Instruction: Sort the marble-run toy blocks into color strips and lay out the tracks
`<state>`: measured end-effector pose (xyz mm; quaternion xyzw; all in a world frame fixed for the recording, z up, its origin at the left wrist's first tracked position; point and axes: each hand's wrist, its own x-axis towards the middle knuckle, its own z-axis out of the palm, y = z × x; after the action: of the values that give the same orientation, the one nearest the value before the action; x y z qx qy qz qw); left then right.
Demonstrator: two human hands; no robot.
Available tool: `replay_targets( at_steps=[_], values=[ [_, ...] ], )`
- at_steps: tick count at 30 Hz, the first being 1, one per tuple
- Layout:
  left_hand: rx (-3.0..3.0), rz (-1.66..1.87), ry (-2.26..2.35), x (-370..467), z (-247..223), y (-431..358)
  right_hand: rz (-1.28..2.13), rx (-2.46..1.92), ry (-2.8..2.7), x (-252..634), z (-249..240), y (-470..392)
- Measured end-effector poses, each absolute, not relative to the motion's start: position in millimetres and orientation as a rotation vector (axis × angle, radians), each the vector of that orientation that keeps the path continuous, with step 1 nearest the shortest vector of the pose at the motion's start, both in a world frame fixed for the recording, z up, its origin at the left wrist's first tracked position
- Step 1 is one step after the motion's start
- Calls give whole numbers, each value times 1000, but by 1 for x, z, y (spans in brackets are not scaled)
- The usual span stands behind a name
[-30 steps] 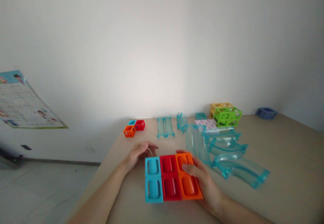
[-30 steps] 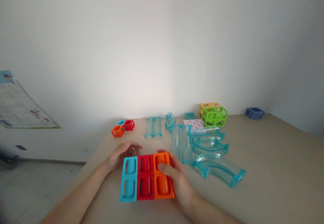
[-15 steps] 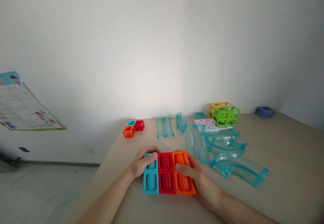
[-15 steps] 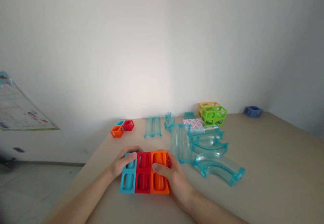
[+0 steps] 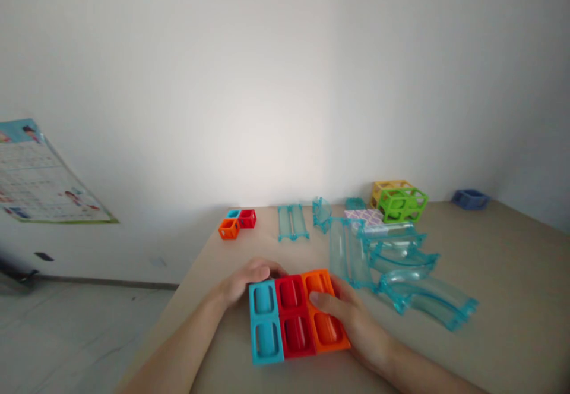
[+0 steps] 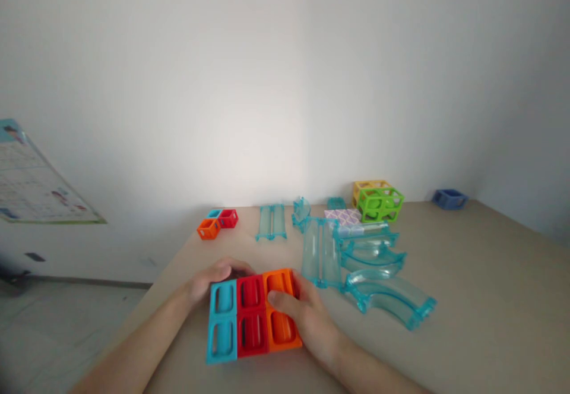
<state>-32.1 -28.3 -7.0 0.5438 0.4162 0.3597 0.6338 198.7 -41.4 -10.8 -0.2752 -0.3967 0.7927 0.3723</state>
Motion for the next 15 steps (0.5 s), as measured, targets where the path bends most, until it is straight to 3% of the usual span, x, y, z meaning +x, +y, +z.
replay_targets(
  at_steps=[5,15],
  values=[
    [1338,584,914,-24,-4,-29,2192,-633,-1191,200,-8,-39],
    [1283,708,970,-12,-6,-26,2121,-588,-1199,201,-5,-39]
  ],
)
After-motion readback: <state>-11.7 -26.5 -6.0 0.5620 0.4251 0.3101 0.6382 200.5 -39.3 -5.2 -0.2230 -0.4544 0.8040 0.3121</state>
